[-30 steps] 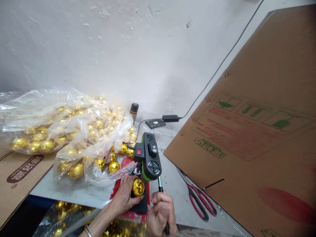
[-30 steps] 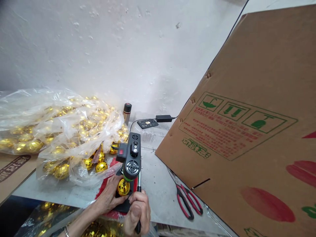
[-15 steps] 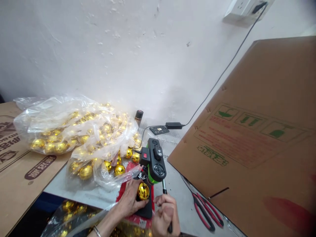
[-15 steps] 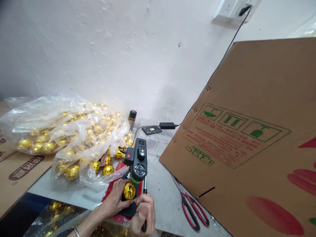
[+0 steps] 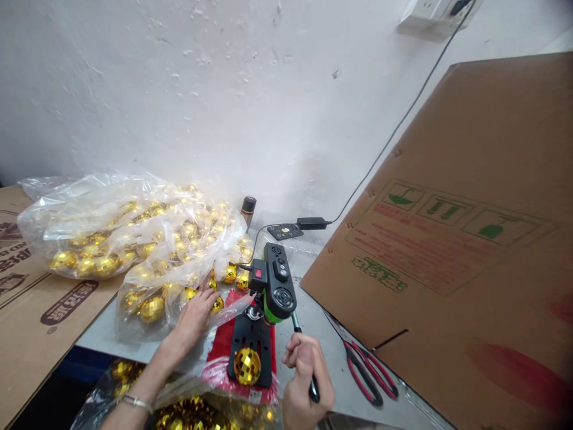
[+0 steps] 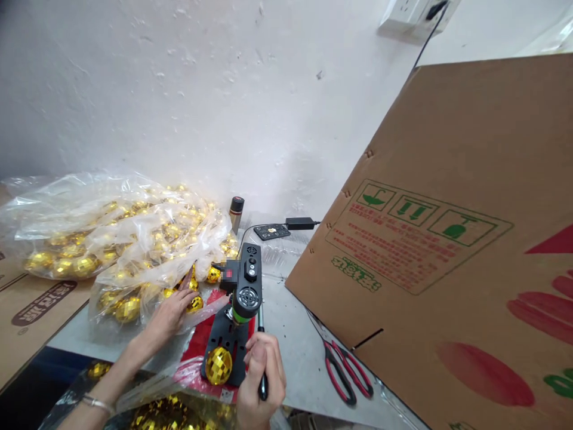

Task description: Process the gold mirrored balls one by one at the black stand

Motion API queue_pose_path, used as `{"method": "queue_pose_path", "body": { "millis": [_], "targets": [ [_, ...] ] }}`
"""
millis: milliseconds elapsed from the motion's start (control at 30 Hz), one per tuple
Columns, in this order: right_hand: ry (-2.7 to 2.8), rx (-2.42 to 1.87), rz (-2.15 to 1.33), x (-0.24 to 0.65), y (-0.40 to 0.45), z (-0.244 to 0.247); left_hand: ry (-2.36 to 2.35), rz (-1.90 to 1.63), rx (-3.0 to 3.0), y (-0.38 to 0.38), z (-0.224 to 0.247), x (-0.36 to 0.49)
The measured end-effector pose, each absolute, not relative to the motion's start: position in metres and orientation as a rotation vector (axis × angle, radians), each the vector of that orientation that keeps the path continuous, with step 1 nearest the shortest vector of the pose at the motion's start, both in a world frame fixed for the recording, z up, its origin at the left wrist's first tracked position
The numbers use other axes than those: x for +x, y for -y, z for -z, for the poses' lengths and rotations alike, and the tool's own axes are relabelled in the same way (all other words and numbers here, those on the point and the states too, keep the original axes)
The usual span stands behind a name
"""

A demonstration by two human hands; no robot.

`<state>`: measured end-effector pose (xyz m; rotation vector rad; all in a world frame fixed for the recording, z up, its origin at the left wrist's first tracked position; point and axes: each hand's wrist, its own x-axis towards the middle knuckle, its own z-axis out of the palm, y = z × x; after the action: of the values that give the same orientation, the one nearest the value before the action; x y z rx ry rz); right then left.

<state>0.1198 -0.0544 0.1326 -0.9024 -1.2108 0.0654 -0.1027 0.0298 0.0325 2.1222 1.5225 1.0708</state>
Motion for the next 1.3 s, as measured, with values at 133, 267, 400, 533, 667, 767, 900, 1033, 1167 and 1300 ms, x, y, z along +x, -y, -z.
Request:
{"method": "queue_pose_path", "body": {
  "millis": [133,267,400,533,667,767,900,1033,1167,1300],
  "targets": [
    [1.246,-0.894,-0.083,0.123,0.054,-0.13,-1.366,-0.786,2.197,-0.058,-0.03,-0.118],
    [1.221,-0.898,-0.062,0.123,0.054,-0.125,-1.365,-0.817,2.167,-0.056,-0.037,-0.107],
    [1.27,-0.903,-0.076,0.125,0.056,-0.122,-1.448,-1.089,1.727,-0.047,-0.052,-0.09],
    [1.256,-0.924,-0.081,0.125,0.057,-0.121,-1.245,-1.076,1.427,-0.031,-0.049,-0.07],
    [1.293,-0.91,-0.078,0.126,0.058,-0.125,-1.209,-1.041,1.492,-0.015,-0.033,-0.056],
    [1.311,-0.918,-0.072,0.127,0.06,-0.126,-1.252,-1.012,1.617,-0.009,-0.025,-0.052],
    [1.317,-0.935,-0.088,0.128,0.062,-0.124,-1.197,-0.914,1.773,-0.009,-0.022,-0.049],
    [1.34,-0.921,-0.07,0.128,0.062,-0.123,-1.171,-0.871,1.851,-0.009,-0.021,-0.047],
    [1.337,-0.911,-0.053,0.128,0.061,-0.125,-1.149,-0.795,1.885,-0.009,-0.023,-0.049],
    [1.345,-0.905,-0.05,0.13,0.061,-0.125,-1.114,-0.746,1.898,-0.008,-0.025,-0.051]
  ]
}}
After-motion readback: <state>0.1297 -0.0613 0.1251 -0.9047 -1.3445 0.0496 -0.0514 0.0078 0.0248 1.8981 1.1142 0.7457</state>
